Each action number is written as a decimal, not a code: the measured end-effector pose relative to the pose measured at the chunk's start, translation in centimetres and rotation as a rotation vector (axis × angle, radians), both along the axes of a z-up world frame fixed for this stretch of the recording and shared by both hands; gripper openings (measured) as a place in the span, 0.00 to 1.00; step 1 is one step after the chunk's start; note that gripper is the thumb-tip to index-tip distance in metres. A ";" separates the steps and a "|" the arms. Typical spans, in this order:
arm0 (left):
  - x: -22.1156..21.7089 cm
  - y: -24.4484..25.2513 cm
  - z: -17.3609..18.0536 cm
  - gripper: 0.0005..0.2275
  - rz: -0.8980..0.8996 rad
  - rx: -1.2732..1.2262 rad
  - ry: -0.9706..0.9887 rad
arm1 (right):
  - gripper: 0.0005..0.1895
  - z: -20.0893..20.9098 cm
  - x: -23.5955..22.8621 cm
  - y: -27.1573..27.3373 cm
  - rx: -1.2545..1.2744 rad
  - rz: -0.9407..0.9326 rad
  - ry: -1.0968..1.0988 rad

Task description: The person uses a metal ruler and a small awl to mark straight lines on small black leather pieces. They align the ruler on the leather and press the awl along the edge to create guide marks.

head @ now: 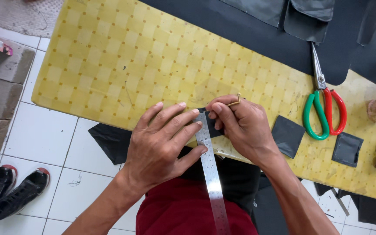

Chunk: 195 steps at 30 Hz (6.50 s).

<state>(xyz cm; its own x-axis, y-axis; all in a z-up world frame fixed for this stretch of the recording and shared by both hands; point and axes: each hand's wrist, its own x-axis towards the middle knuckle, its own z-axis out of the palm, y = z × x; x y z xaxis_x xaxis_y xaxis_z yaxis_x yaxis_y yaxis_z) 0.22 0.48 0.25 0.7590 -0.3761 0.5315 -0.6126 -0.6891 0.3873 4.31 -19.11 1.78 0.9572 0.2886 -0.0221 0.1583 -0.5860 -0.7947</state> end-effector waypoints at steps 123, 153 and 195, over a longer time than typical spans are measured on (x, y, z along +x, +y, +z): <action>-0.1 -0.2 -0.3 0.13 0.006 -0.018 -0.001 | 0.12 -1.7 -15.3 -5.3 0.201 -0.341 0.330; 0.2 -3.6 0.8 0.19 0.289 0.133 0.155 | 0.10 -4.5 -23.3 -10.2 0.357 -1.020 0.016; 7.4 -4.1 9.7 0.14 -0.076 0.269 1.023 | 0.09 -6.8 -25.2 -11.7 0.494 -0.930 0.139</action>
<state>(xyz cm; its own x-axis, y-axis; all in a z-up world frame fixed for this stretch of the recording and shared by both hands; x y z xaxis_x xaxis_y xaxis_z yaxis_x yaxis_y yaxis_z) 7.59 -3.65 9.94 0.7676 -0.4519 -0.4545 -0.1265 -0.8021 0.5837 -20.92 -30.82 -5.04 0.8040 -0.5489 -0.2285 -0.2966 -0.0371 -0.9543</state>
